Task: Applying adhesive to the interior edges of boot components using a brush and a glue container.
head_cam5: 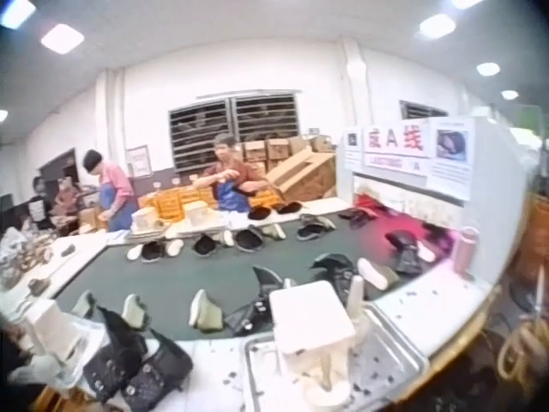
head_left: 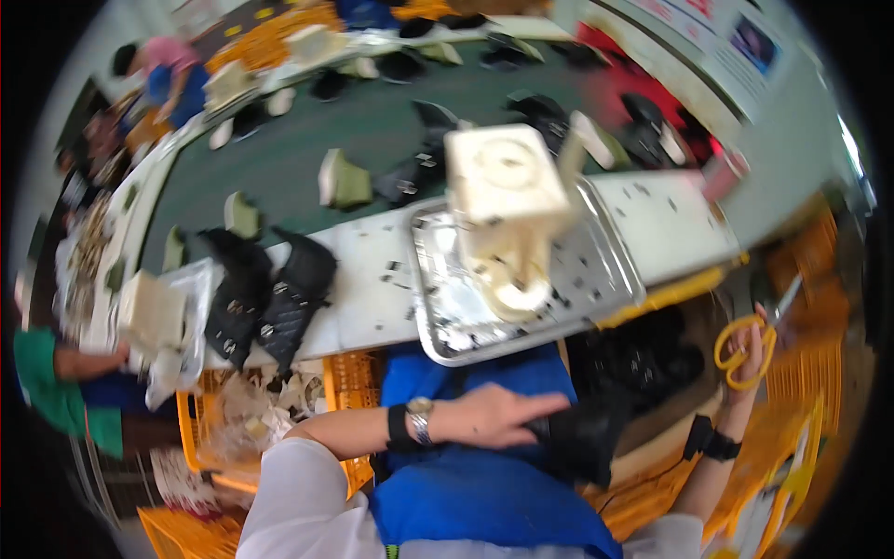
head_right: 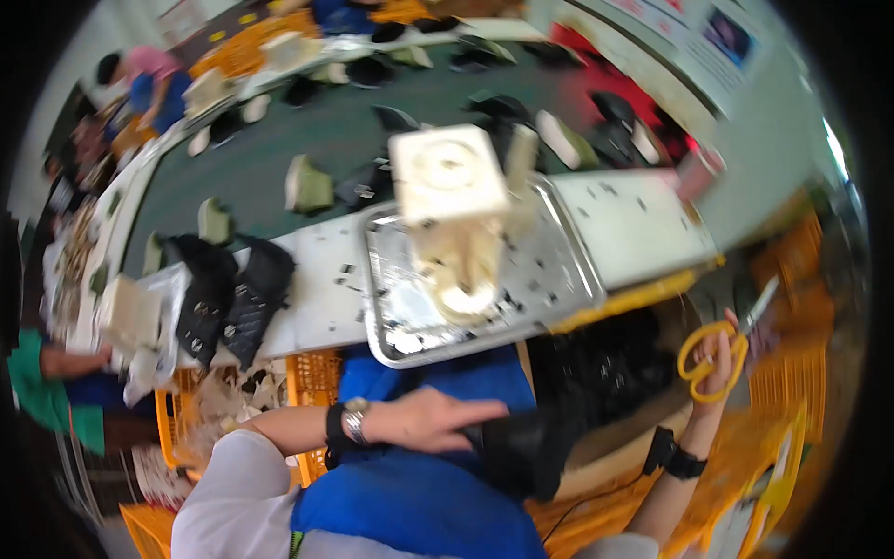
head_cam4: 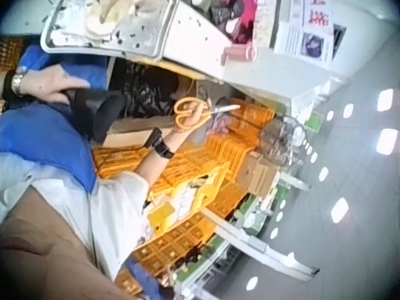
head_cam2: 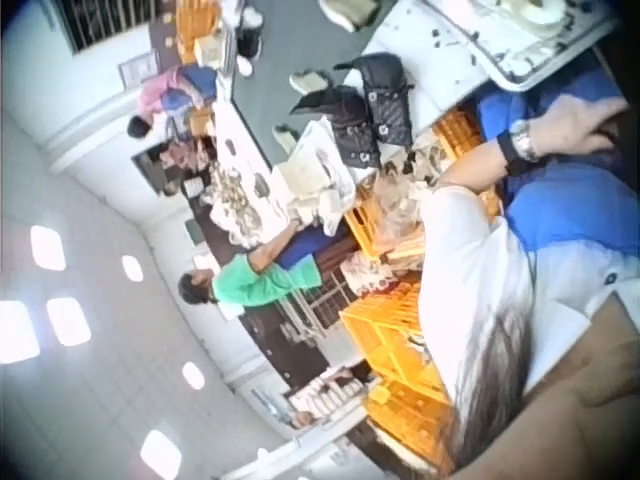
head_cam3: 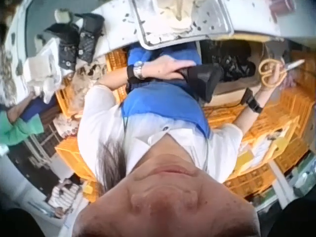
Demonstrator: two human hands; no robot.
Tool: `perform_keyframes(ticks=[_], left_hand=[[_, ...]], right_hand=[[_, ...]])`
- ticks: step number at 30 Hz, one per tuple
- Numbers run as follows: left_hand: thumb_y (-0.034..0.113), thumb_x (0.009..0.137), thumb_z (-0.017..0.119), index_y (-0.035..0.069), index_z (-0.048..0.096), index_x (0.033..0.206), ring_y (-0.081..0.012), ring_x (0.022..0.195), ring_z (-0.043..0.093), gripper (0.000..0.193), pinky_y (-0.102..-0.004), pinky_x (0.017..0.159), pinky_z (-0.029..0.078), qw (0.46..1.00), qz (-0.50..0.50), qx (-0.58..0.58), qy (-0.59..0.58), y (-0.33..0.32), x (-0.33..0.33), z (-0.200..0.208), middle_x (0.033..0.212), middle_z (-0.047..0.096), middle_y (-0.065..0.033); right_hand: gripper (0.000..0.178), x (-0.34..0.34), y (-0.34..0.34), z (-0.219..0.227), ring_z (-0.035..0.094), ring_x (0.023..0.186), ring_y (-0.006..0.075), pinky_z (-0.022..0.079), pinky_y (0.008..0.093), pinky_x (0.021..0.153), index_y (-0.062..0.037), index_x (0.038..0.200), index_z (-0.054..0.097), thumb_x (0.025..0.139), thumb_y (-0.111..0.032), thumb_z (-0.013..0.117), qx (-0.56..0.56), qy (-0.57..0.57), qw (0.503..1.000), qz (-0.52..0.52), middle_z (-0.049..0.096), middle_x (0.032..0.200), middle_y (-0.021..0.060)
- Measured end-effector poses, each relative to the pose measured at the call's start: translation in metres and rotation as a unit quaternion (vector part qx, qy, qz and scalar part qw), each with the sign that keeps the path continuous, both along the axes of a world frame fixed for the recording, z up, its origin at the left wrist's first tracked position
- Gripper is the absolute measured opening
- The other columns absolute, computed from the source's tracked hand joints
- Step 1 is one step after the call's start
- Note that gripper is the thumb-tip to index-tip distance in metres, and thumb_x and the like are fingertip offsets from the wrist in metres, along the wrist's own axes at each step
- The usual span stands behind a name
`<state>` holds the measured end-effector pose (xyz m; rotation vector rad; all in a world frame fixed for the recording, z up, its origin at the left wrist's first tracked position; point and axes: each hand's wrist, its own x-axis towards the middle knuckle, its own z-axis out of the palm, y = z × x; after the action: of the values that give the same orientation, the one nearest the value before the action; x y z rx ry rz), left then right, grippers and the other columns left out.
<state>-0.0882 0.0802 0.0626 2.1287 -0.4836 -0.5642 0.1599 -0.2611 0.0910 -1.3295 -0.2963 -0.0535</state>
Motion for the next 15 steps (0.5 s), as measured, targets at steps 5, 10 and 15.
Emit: perform_keyframes(ticks=[5, 10, 15], left_hand=[[0.015, 0.078, 0.064, 0.002, 0.037, 0.127, -0.0159, 0.096, 0.057, 0.057, -0.0273, 0.082, 0.044, 0.964, 0.203, -0.166, -0.045, 0.020, 0.040, -0.005, 0.106, 0.057, -0.0119], [0.003, 0.079, 0.060, -0.003, 0.037, 0.126, -0.0123, 0.103, 0.049, 0.053, -0.0266, 0.089, 0.039, 0.920, 0.183, -0.319, 0.137, 0.023, 0.048, -0.005, 0.114, 0.053, -0.0075], [0.000, 0.077, 0.061, -0.005, 0.036, 0.126, -0.0134, 0.105, 0.049, 0.055, -0.0275, 0.091, 0.038, 0.932, 0.174, -0.285, 0.139, 0.021, 0.048, -0.007, 0.115, 0.052, -0.0090]], right_hand=[[0.048, -0.102, -0.023, 0.003, 0.042, 0.068, 0.0054, 0.036, 0.0179, 0.061, -0.0059, 0.126, 0.040, 0.080, -0.008, 0.054, -0.297, 0.056, 0.953, 0.020, 0.044, 0.077, -0.0040], [0.049, -0.160, 0.003, 0.008, 0.047, 0.083, 0.0202, 0.039, 0.0303, 0.075, -0.0053, 0.121, 0.045, 0.075, -0.006, 0.063, -0.407, 0.014, 0.891, 0.201, 0.048, 0.089, 0.0068], [0.047, -0.166, 0.012, 0.019, 0.048, 0.081, 0.0237, 0.040, 0.0315, 0.073, -0.0056, 0.119, 0.046, 0.075, -0.008, 0.064, -0.427, -0.020, 0.875, 0.227, 0.050, 0.086, 0.0087]])
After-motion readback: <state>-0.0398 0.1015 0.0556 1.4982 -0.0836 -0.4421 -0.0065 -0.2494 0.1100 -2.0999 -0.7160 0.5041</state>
